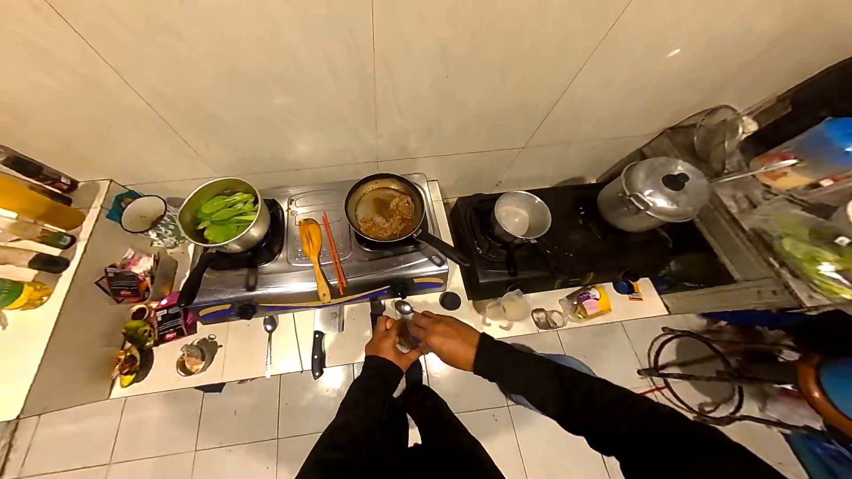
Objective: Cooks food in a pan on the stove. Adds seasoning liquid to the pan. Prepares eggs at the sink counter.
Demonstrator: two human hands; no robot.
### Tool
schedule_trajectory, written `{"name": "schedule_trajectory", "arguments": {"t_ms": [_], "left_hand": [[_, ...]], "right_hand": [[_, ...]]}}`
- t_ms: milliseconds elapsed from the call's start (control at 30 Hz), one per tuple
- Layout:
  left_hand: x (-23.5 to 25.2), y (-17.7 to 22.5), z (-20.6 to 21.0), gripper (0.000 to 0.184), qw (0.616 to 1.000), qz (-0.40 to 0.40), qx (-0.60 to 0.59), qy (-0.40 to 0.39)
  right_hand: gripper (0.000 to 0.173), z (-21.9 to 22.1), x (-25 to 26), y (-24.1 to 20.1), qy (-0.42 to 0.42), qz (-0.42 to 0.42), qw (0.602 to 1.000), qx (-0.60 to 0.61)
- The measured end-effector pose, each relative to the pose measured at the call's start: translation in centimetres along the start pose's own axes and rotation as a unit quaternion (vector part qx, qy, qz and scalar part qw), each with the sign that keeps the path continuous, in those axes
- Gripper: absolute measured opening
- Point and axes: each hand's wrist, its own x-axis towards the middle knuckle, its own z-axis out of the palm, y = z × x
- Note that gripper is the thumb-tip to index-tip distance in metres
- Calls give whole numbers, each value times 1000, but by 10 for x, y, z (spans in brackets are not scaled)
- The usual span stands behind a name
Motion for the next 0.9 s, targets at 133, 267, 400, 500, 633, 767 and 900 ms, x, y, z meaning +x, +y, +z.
{"name": "schedule_trajectory", "arguments": {"t_ms": [133,267,400,500,633,767,900], "left_hand": [[1,-2,3,71,1000,4,-8,4],[-3,-2,2,70,1000,1,-16,2],[-1,5,-8,73,999,-27,-1,-39],[0,8,-8,74,998,-35,6,-53],[-2,7,-7,69,999,-21,11,-28],[-6,4,1,62,1000,0,17,-4],[-1,1,2,58,1000,18,22,0]], "right_hand": [[57,-2,9,-17,1,191,982,3],[63,-18,15,-40,-38,310,949,38],[49,-12,8,-51,0,269,961,59],[45,-3,8,-52,20,282,957,69],[52,0,16,-53,32,335,936,102],[52,12,16,-50,67,372,915,144],[57,30,9,-42,107,344,915,184]]}}
